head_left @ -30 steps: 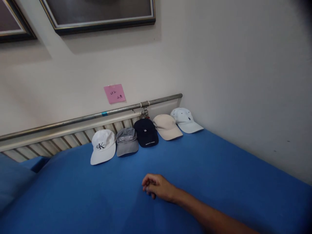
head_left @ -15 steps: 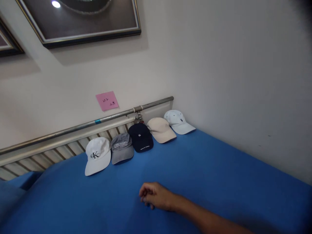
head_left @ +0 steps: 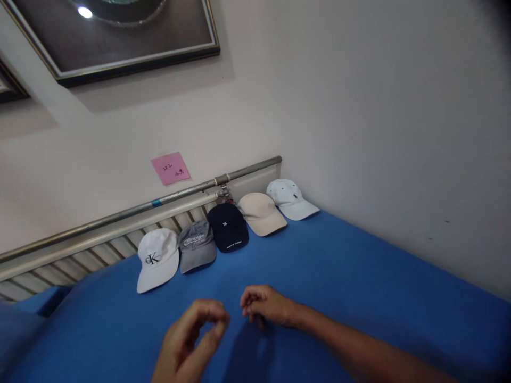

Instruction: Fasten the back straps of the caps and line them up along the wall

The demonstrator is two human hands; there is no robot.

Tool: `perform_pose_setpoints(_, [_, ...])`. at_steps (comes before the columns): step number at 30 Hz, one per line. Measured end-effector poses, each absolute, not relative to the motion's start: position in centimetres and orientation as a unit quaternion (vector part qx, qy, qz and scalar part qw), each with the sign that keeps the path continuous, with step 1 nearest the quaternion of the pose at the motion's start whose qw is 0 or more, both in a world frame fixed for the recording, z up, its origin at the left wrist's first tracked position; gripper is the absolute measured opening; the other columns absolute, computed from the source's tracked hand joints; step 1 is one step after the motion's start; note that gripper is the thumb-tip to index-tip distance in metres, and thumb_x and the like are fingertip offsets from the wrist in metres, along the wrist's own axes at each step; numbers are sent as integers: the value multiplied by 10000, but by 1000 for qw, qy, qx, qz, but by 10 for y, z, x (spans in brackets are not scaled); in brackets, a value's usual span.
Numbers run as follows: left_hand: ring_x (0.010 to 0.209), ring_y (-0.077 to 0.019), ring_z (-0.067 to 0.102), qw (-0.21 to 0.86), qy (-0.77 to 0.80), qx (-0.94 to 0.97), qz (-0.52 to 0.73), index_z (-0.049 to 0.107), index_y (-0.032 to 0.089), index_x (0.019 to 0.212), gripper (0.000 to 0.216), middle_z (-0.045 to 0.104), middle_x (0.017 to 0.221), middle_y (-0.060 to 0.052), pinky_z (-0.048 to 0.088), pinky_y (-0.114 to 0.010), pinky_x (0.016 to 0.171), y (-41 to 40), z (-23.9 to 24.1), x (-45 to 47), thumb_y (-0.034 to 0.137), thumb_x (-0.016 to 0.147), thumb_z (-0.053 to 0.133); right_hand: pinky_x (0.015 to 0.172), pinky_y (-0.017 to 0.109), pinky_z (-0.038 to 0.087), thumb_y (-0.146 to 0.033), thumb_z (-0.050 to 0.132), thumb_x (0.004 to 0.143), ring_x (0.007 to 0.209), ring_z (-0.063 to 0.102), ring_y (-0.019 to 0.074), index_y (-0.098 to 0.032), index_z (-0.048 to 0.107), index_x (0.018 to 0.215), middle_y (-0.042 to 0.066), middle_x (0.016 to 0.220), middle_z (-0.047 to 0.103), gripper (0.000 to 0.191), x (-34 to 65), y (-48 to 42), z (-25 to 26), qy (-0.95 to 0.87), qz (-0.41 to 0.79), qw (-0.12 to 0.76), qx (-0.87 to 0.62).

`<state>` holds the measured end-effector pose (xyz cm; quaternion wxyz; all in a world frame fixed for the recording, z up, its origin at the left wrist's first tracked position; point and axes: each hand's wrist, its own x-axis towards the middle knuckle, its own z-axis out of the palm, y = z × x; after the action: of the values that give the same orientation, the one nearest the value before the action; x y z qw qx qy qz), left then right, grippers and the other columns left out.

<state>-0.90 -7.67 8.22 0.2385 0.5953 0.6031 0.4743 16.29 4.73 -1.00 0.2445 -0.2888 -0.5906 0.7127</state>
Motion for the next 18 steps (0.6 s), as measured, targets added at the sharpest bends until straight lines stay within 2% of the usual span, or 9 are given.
perform_pose_setpoints(2, [754, -190, 612, 323, 613, 561, 453, 642, 182, 791, 251, 653, 770, -35, 489, -296, 685, -50, 64, -15, 431, 764, 628, 421, 169, 384, -176, 541, 664, 448, 492, 52, -164, 571, 806, -26, 676, 617, 146, 162, 57, -9, -598, 690, 269, -305])
perform_pose_setpoints(8, [499, -103, 496, 370, 628, 382, 567, 583, 153, 815, 313, 607, 650, -4, 405, -226, 498, -10, -7, -36, 427, 671, 634, 367, 148, 347, -170, 518, 712, 465, 469, 51, -175, 559, 826, -29, 701, 584, 121, 151, 72, -15, -614, 659, 287, -328])
perform_pose_setpoints(12, [462, -86, 462, 373, 625, 391, 564, 570, 153, 854, 348, 573, 624, 19, 377, -207, 456, -10, -19, -41, 452, 682, 621, 361, 141, 361, -171, 513, 727, 555, 525, 81, -175, 567, 829, -9, 732, 578, 116, 148, 73, -20, -623, 639, 295, -341])
perform_pose_setpoints(16, [426, -81, 417, 380, 628, 411, 540, 564, 151, 900, 376, 496, 551, 58, 339, -199, 421, -7, -21, -45, 455, 687, 627, 365, 151, 368, -171, 514, 738, 490, 481, 64, -172, 566, 850, -22, 707, 564, 124, 148, 73, -21, -622, 634, 294, -352])
perform_pose_setpoints(18, [411, -72, 379, 382, 623, 416, 541, 553, 151, 952, 408, 494, 565, 62, 302, -196, 403, -5, -22, -47, 452, 689, 633, 371, 161, 373, -178, 526, 743, 463, 466, 61, -179, 567, 927, -38, 688, 549, 189, 150, 74, -17, -625, 630, 293, -357])
